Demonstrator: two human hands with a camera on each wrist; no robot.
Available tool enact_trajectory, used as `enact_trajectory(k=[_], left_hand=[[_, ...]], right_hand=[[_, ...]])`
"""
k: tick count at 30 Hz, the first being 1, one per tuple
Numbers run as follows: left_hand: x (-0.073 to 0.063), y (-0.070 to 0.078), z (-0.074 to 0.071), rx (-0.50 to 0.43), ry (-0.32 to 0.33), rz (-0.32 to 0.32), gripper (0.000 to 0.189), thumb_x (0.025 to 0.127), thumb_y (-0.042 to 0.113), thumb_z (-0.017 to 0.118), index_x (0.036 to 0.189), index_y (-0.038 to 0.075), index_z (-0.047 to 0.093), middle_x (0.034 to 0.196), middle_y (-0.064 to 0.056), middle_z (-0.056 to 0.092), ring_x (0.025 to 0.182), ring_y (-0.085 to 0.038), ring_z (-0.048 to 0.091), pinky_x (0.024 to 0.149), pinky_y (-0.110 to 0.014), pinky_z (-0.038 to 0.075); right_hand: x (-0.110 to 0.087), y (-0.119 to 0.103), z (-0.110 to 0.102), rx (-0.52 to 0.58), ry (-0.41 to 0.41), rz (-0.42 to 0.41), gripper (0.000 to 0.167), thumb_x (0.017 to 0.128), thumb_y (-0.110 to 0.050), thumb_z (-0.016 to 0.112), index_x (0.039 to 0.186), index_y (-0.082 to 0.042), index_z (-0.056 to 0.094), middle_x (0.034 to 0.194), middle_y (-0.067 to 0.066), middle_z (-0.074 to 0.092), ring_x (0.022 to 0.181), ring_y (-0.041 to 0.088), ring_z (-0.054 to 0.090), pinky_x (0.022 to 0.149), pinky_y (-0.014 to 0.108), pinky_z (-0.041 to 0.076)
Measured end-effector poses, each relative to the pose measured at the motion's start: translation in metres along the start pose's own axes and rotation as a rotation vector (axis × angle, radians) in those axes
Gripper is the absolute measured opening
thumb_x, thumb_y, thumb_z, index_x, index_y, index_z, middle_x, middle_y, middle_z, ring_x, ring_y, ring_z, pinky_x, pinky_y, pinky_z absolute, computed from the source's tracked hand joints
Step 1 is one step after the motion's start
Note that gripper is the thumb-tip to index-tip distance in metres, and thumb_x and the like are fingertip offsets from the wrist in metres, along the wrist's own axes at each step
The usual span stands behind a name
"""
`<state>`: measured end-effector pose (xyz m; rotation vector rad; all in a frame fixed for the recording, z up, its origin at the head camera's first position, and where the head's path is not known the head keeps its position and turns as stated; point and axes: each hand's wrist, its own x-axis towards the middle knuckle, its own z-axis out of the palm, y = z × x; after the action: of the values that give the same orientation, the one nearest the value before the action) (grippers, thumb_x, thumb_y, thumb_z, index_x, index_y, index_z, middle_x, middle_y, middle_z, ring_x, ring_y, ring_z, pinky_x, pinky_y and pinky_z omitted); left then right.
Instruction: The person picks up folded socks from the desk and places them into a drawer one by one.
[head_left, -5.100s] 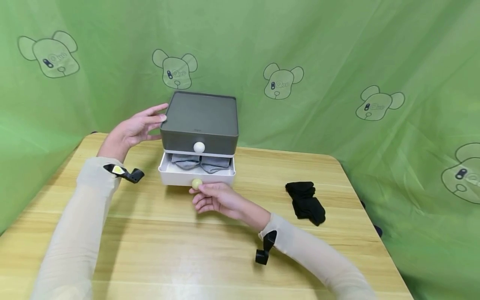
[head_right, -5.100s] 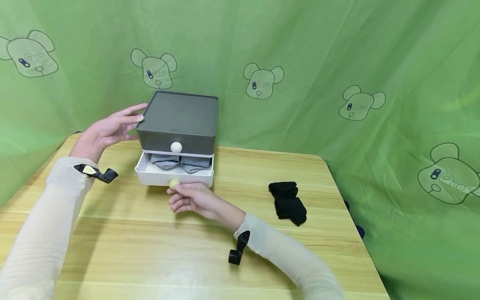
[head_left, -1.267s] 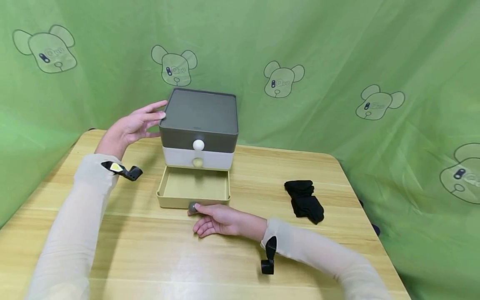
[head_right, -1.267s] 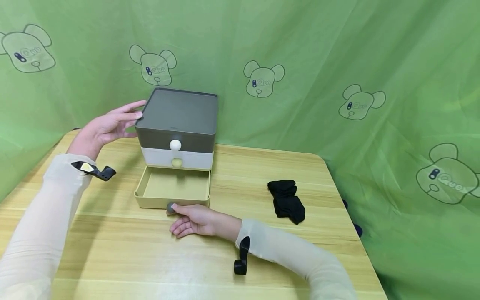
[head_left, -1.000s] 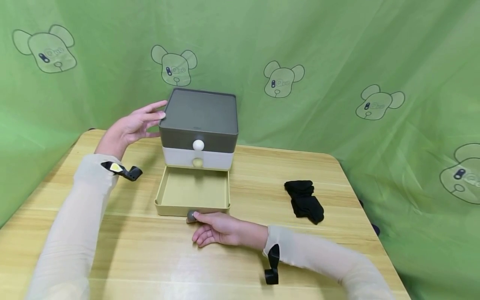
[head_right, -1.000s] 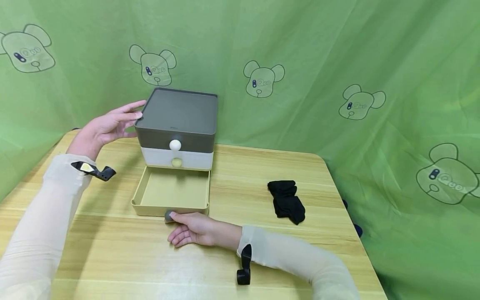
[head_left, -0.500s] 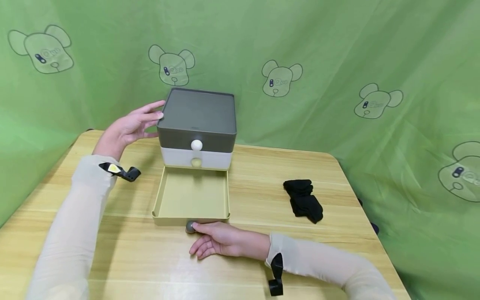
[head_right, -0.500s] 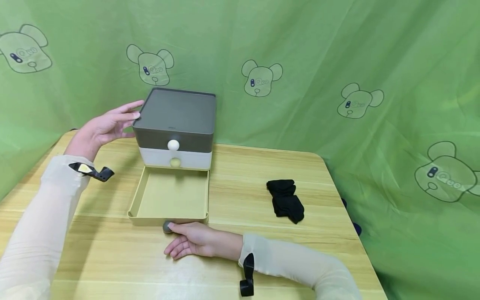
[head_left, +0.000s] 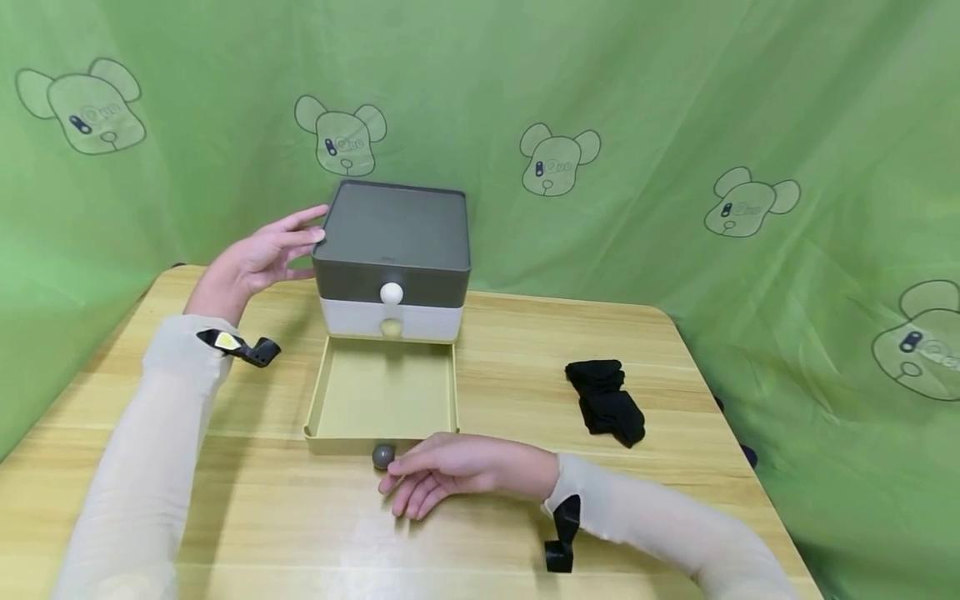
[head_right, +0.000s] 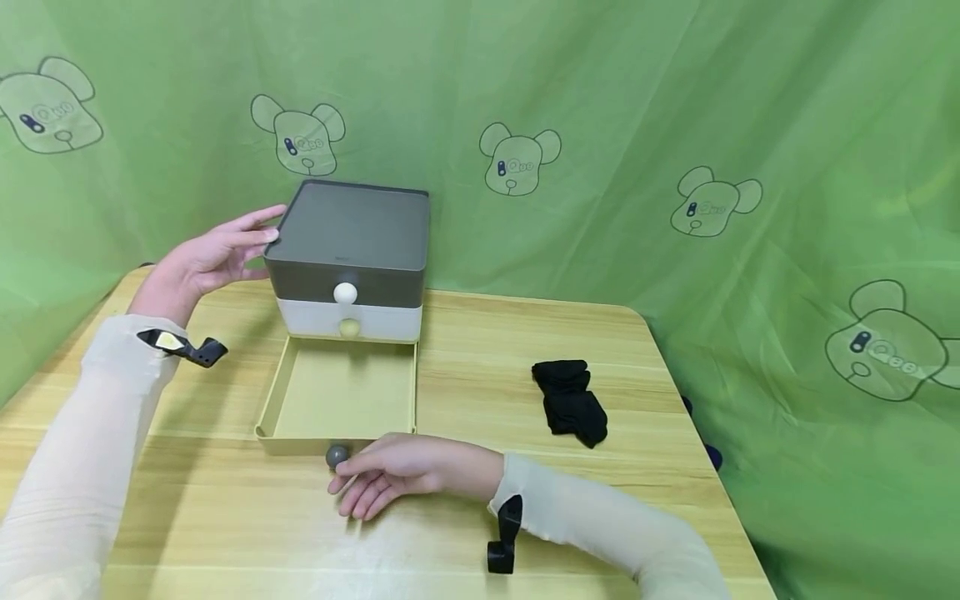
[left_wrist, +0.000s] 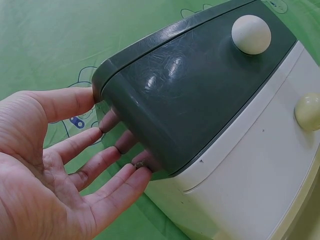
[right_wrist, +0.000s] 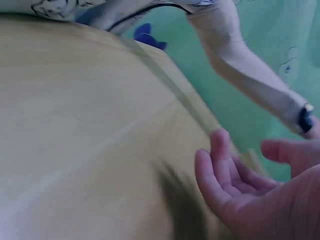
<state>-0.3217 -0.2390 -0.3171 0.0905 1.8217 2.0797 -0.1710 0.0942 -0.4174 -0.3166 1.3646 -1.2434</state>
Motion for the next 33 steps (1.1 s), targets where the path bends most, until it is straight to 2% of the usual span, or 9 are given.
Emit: enact_trajectory(k=[4,7,10,12,17,20,24,28,33], left_hand=[[0.0,0.0,0.0,0.004,0.002,-0.002,0.073,0.104,0.02,0.057,0.164,0.033,0.017,0.172,-0.004,0.01,0.157,-0.026,0.014,0.128,-0.061,0.011],[0.0,-0.001,0.0,0.002,0.0,-0.001,0.073,0.104,0.02,0.057,0.163,0.033,0.017,0.173,-0.003,0.008,0.158,-0.026,0.012,0.128,-0.062,0.01],[0.001,-0.001,0.0,0.006,-0.005,-0.001,0.073,0.104,0.02,0.057,0.164,0.033,0.017,0.174,-0.002,0.004,0.16,-0.027,0.008,0.128,-0.062,0.009],[0.002,-0.001,0.001,0.008,-0.012,0.0,0.073,0.104,0.02,0.057,0.164,0.033,0.017,0.174,-0.002,0.003,0.16,-0.027,0.008,0.128,-0.062,0.009],[0.002,0.0,-0.001,0.003,-0.011,0.0,0.072,0.105,0.019,0.055,0.164,0.032,0.016,0.174,-0.001,-0.001,0.16,-0.027,0.003,0.128,-0.063,0.008],[0.001,0.0,-0.002,0.005,-0.015,-0.001,0.072,0.105,0.019,0.055,0.164,0.032,0.015,0.173,0.001,-0.009,0.16,-0.027,-0.005,0.128,-0.063,0.006],[0.0,0.001,-0.001,-0.002,-0.016,-0.001,0.072,0.105,0.018,0.055,0.164,0.033,0.016,0.173,0.0,-0.01,0.16,-0.027,-0.006,0.128,-0.062,0.006],[0.0,0.001,0.0,-0.014,-0.012,-0.009,0.072,0.105,0.017,0.055,0.164,0.032,0.017,0.174,0.001,-0.007,0.16,-0.026,-0.003,0.128,-0.062,0.007],[0.0,0.0,-0.001,-0.008,-0.005,-0.01,0.071,0.105,0.018,0.055,0.164,0.033,0.018,0.174,-0.001,-0.003,0.16,-0.027,0.001,0.129,-0.061,0.009]], right_hand=[[-0.023,-0.02,-0.014,-0.097,-0.015,-0.069,0.042,0.106,-0.016,0.05,0.133,0.016,0.055,0.093,0.004,0.077,0.084,0.012,0.073,0.085,0.028,0.063],[-0.045,-0.038,-0.033,-0.2,0.055,-0.153,0.037,0.105,-0.016,0.055,0.13,0.011,0.06,0.103,0.014,0.076,0.092,0.018,0.074,0.093,0.035,0.061],[-0.073,-0.057,-0.06,-0.364,0.198,-0.251,0.033,0.102,-0.016,0.06,0.126,0.005,0.065,0.114,0.021,0.073,0.102,0.031,0.072,0.099,0.042,0.059],[-0.091,-0.066,-0.082,-0.434,0.313,-0.303,0.032,0.101,-0.016,0.063,0.125,0.004,0.066,0.114,0.019,0.073,0.105,0.033,0.071,0.099,0.043,0.058],[-0.124,-0.081,-0.139,-0.392,0.569,-0.35,0.036,0.096,-0.008,0.069,0.126,0.01,0.062,0.104,0.003,0.077,0.098,0.018,0.073,0.097,0.038,0.06],[-0.138,-0.079,-0.169,-0.392,0.698,-0.333,0.039,0.094,-0.008,0.072,0.126,0.011,0.062,0.102,0.0,0.078,0.095,0.015,0.074,0.092,0.033,0.061],[-0.155,-0.066,-0.201,-0.543,0.84,-0.238,0.038,0.095,-0.017,0.074,0.125,0.005,0.066,0.103,0.0,0.077,0.093,0.015,0.072,0.087,0.029,0.06],[-0.169,-0.047,-0.22,-0.69,0.877,-0.138,0.031,0.097,-0.017,0.07,0.123,0.001,0.068,0.111,0.011,0.075,0.096,0.014,0.069,0.087,0.028,0.056],[-0.176,-0.023,-0.234,-0.798,0.859,-0.115,0.032,0.095,-0.014,0.073,0.12,0.005,0.068,0.109,0.024,0.073,0.093,0.019,0.069,0.082,0.029,0.057]])
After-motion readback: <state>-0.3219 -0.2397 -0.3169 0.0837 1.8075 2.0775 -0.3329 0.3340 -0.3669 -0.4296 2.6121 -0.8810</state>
